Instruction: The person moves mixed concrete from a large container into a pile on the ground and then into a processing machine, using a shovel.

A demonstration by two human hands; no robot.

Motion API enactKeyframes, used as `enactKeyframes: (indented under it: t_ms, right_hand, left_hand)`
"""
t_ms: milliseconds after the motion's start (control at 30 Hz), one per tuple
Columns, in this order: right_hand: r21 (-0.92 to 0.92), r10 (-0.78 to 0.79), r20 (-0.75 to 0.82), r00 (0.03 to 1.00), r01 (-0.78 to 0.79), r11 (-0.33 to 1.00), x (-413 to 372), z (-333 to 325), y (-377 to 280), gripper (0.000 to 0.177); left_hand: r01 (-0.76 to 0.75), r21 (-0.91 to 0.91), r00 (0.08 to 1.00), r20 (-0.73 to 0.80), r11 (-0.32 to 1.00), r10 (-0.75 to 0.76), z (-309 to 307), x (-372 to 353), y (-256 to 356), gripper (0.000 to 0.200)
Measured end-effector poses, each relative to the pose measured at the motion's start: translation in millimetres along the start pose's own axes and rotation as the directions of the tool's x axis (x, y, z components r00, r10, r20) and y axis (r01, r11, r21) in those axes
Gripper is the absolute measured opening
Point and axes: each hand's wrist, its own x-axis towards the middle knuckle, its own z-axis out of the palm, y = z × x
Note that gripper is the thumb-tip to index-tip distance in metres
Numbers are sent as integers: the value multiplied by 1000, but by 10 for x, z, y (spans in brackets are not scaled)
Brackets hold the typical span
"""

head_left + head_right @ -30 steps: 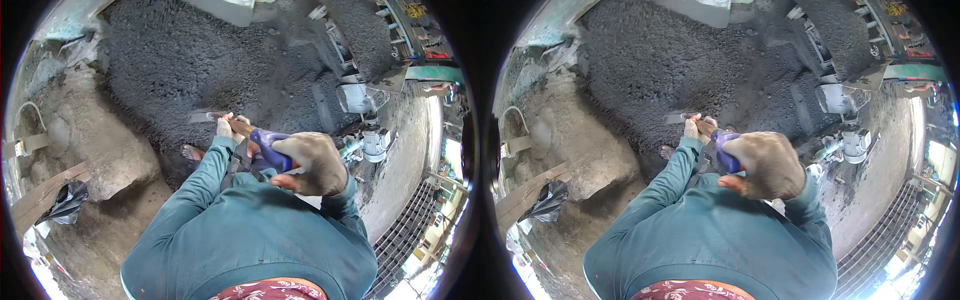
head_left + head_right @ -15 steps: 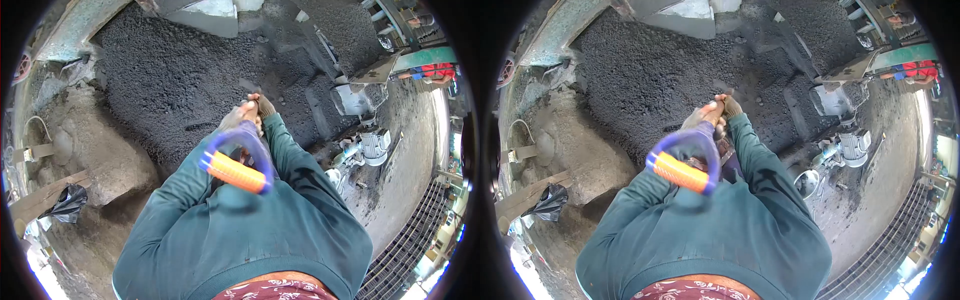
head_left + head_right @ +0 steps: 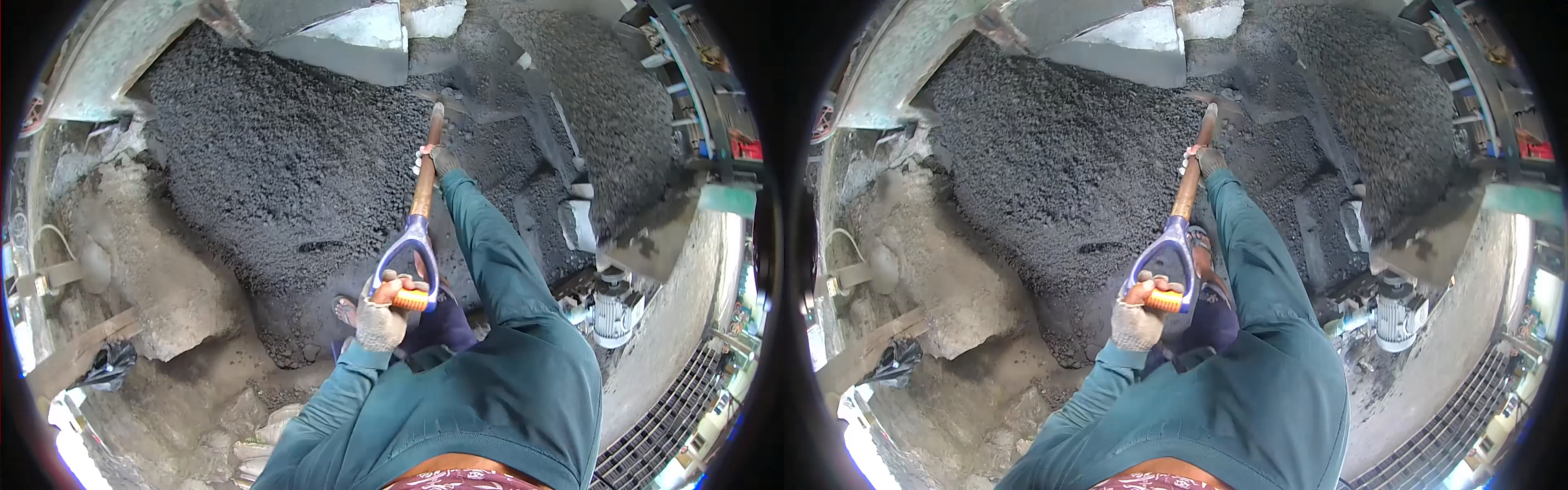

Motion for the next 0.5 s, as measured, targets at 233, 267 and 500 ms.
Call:
enactKeyframes:
  t_ms: [233,267,500]
  right_hand:
    - [-523,-178,-43,983,129,842,1485,-488,-689,27]
    - [-652,-235,-100,967,115,749,1667,-588,-686,23]
    - [-833,-272,-322,907,-135,537,1596,-1021,325,40]
  left_hand:
    - [120,-186,992,60,975,-110,-51,2023,-585,15]
    - [161,-205,987,30,965,-158,-120,2270,-656,15]
    - [207,144,925,-352,968,-145,-1284,2272,-966,7]
